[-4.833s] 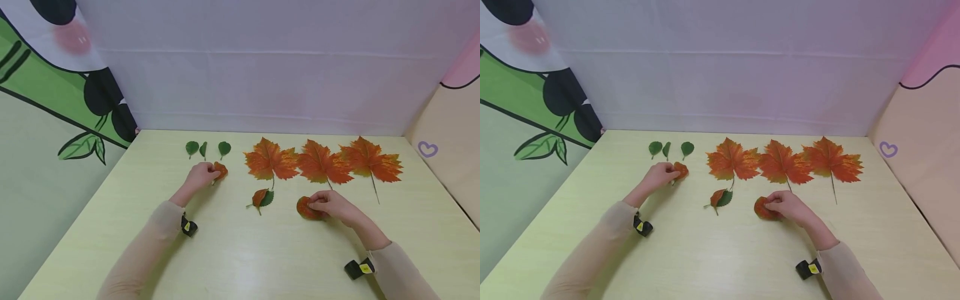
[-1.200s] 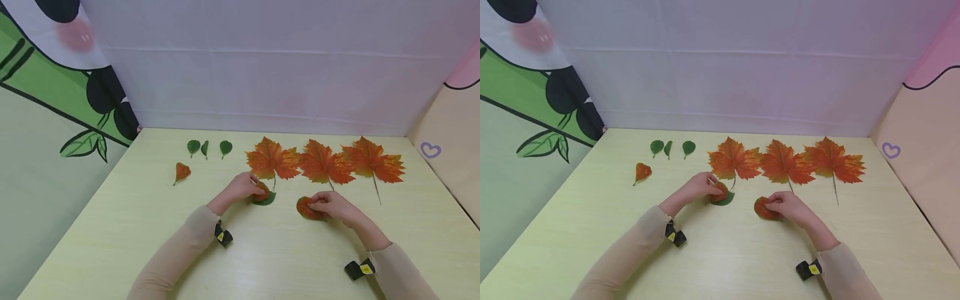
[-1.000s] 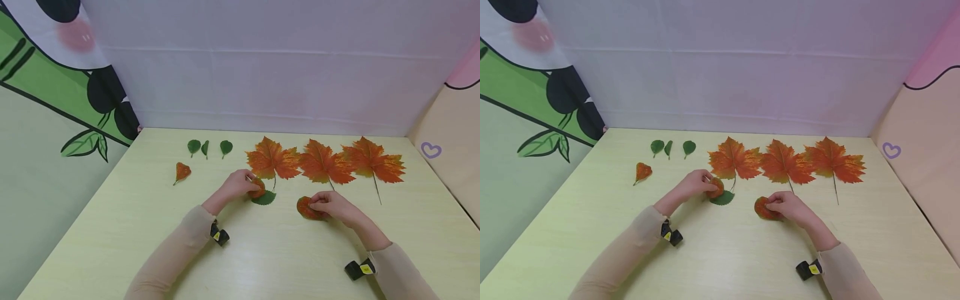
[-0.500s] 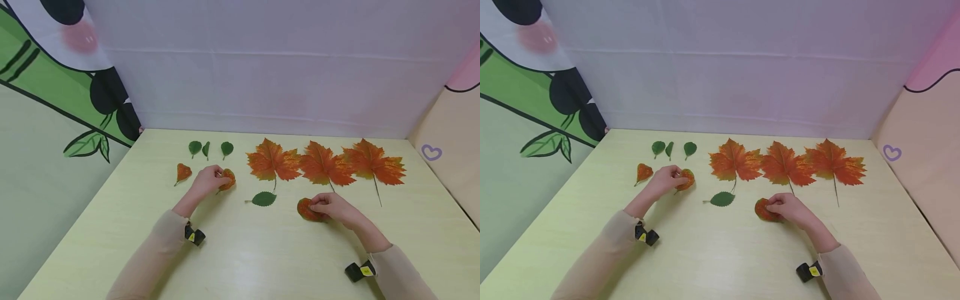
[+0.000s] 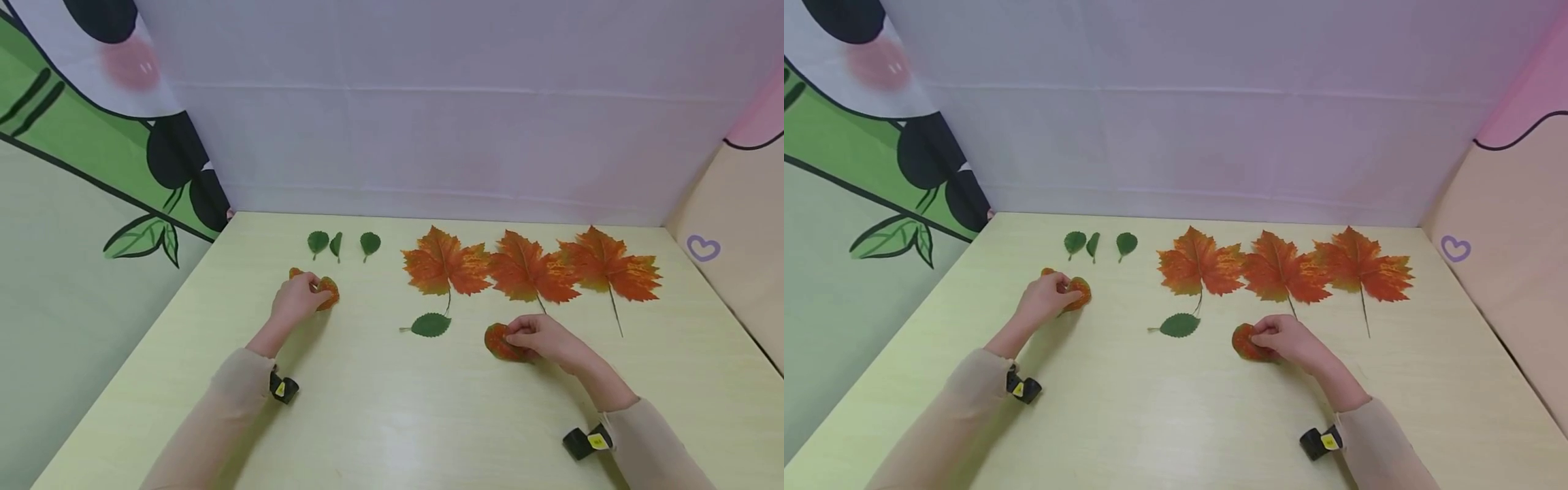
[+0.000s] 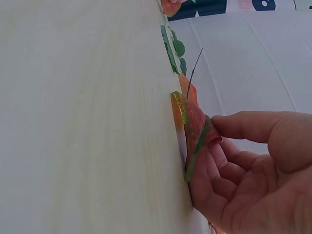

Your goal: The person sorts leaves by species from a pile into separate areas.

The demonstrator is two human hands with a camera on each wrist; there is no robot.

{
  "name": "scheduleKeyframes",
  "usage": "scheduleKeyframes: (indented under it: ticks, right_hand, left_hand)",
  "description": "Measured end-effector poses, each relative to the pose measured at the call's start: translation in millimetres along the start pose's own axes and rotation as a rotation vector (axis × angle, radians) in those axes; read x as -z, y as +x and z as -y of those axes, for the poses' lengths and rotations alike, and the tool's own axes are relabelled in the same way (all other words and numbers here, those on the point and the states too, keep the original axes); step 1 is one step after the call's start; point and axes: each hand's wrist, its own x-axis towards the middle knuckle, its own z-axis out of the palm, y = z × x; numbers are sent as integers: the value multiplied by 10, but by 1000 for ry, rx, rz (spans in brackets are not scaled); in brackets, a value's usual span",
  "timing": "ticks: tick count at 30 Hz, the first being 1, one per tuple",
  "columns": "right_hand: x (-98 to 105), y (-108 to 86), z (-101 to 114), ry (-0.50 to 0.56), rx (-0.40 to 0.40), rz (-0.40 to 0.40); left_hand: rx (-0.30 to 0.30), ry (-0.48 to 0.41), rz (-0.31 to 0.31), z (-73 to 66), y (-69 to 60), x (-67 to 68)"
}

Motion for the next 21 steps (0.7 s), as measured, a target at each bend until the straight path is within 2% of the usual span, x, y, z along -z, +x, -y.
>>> scheduleKeyframes:
  ticks: [11, 18, 21]
  right_hand:
    - [11, 11, -25, -1, 2, 0]
    - [11, 17, -18, 2, -4, 1]
    - [11, 12, -22, 3, -6, -1]
  left_hand:
    - [70, 79, -34, 85, 45, -1]
    - [84, 53, -84, 88, 27, 74]
    - [78, 37, -111, 36, 10, 99]
